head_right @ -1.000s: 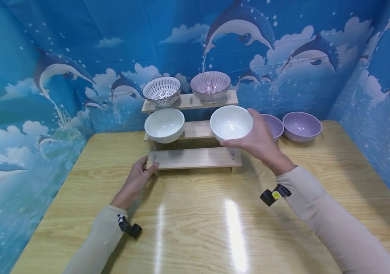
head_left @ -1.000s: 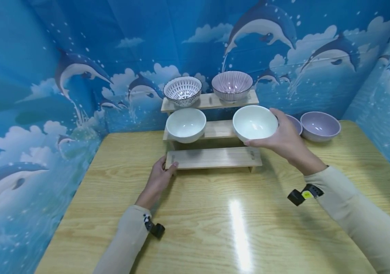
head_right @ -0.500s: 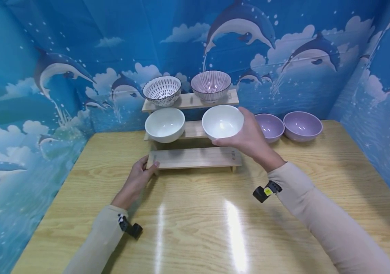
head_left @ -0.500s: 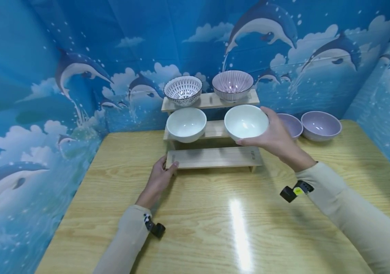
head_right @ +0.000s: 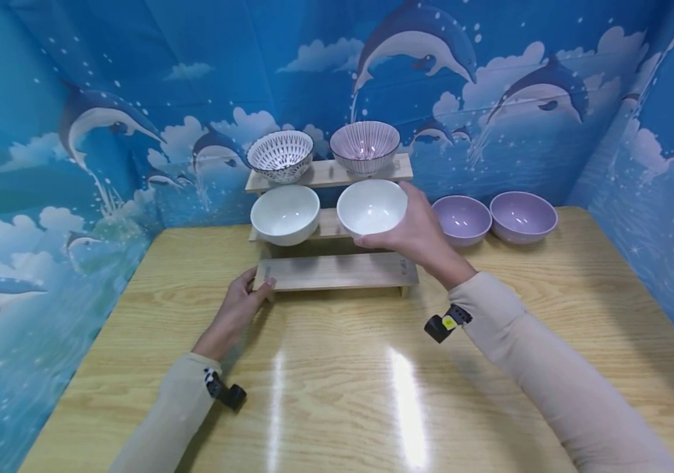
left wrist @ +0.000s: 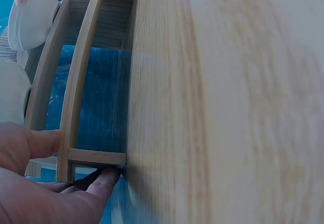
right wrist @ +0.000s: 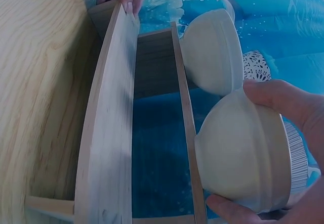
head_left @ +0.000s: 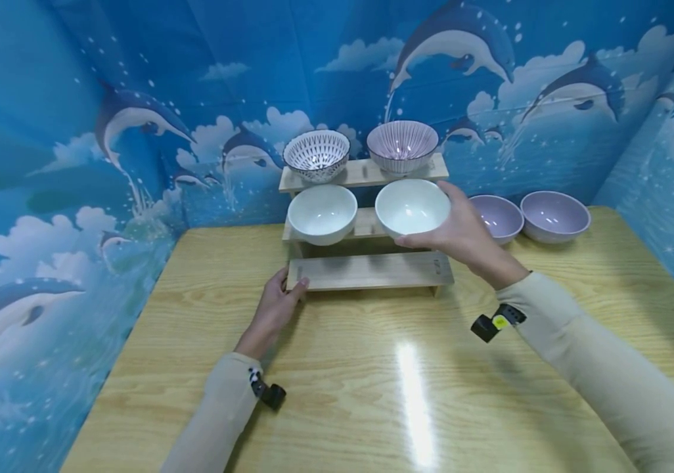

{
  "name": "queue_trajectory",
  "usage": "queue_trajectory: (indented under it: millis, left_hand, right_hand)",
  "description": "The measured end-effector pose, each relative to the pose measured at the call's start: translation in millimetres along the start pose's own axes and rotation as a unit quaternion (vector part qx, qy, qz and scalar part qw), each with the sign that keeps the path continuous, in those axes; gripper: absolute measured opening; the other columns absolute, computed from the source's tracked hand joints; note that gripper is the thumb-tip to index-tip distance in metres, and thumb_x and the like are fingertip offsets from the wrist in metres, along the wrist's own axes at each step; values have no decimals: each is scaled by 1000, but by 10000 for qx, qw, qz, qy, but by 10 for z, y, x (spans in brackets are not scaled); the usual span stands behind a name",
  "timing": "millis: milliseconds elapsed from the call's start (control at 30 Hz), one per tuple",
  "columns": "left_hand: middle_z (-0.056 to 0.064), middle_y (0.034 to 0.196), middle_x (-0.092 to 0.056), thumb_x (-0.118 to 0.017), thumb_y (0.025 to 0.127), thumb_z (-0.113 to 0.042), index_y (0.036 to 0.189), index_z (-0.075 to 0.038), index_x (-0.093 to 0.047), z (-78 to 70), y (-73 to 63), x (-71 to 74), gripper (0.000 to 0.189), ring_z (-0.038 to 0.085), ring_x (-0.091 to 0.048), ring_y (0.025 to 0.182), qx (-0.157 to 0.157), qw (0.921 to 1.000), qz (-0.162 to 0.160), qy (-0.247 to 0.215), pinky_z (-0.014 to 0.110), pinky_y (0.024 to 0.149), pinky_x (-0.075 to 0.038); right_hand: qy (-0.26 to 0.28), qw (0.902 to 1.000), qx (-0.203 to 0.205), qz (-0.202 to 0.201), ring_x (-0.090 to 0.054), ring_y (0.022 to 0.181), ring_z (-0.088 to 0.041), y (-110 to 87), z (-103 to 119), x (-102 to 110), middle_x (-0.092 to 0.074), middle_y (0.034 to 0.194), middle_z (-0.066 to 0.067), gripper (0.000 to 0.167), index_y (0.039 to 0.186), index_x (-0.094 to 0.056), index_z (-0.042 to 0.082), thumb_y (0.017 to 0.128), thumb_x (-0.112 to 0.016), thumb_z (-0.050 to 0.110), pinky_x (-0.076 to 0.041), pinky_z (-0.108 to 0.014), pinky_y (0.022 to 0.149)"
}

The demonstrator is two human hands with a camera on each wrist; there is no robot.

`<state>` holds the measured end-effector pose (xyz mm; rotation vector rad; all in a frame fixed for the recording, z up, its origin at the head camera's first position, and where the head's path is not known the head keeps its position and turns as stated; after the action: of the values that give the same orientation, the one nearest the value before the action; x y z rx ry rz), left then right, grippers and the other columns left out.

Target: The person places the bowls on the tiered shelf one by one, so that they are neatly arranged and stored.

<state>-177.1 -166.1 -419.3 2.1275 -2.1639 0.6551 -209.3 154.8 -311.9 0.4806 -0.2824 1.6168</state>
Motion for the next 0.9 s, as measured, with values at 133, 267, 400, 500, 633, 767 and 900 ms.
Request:
queue_trajectory:
  millis: [133,267,400,500,633,767,900]
  left_hand:
    - [9,162,-33,-55,106,-32,161,-13,-25,-8,-5,-1,66,26,-36,146,30,10000,-15,12,43,118,-34]
    - [9,162,-33,-55,106,-33,161,-13,-24,-7,-10,0,67,26,-35,146,51,10000,-13,-2,43,119,-33]
    - [9,163,-33,-56,106,-33,161,-13,-24,-3,-8,2,67,26,-35,147,38,10000,-18,-21,43,119,-33]
    - [9,163,-33,-56,106,-33,161,-13,-24,2,-8,4,67,26,-35,147,36,10000,-8,-59,43,119,-33]
    - [10,162,-33,-56,105,-33,161,-13,-23,5,-7,7,68,26,-35,147,41,9999,5,-105,43,119,-33]
    - [9,162,-33,-56,106,-33,161,-13,-24,5,-5,5,67,26,-35,147,-1,10000,5,-68,43,119,-33]
    - [9,162,-33,-56,106,-33,161,-13,-24,5,0,-1,67,25,-35,147,12,10000,-18,-30,43,119,-33]
  right_hand:
    - [-39,10000,-23,3,-50,127,-37,29,13,-30,-43,148,-19,119,158,-25,6,67,-97,31,-50,-55,99]
    - [-105,9999,-24,-36,-51,126,-38,56,21,-55,-44,147,-19,119,158,-27,6,65,-98,33,-50,-55,100]
    - [-29,10000,27,-34,-52,125,-37,75,38,-73,-46,146,-18,117,156,-30,6,65,-98,31,-50,-55,100]
    - [-47,10000,3,-16,-51,125,-37,78,53,-85,-46,146,-18,117,156,-30,6,65,-98,31,-49,-55,101]
    - [-70,10000,-34,-15,-51,126,-36,86,57,-85,-46,146,-17,117,156,-29,7,65,-98,32,-49,-54,101]
    - [-105,9999,-26,-36,-51,126,-35,98,56,-83,-47,145,-17,115,155,-31,6,65,-98,33,-49,-54,101]
    - [-154,9999,-15,-36,-51,126,-36,104,56,-90,-47,145,-17,117,156,-30,7,65,-98,37,-49,-54,102]
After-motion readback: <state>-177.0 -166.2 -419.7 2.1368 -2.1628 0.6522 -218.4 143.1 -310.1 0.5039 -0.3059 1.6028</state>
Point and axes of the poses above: each hand's wrist, its own y-axis towards the middle knuckle, its own x-axis out of the back of the hand, z = x × y, the point moved 1 cm from there along y, towards the middle knuckle
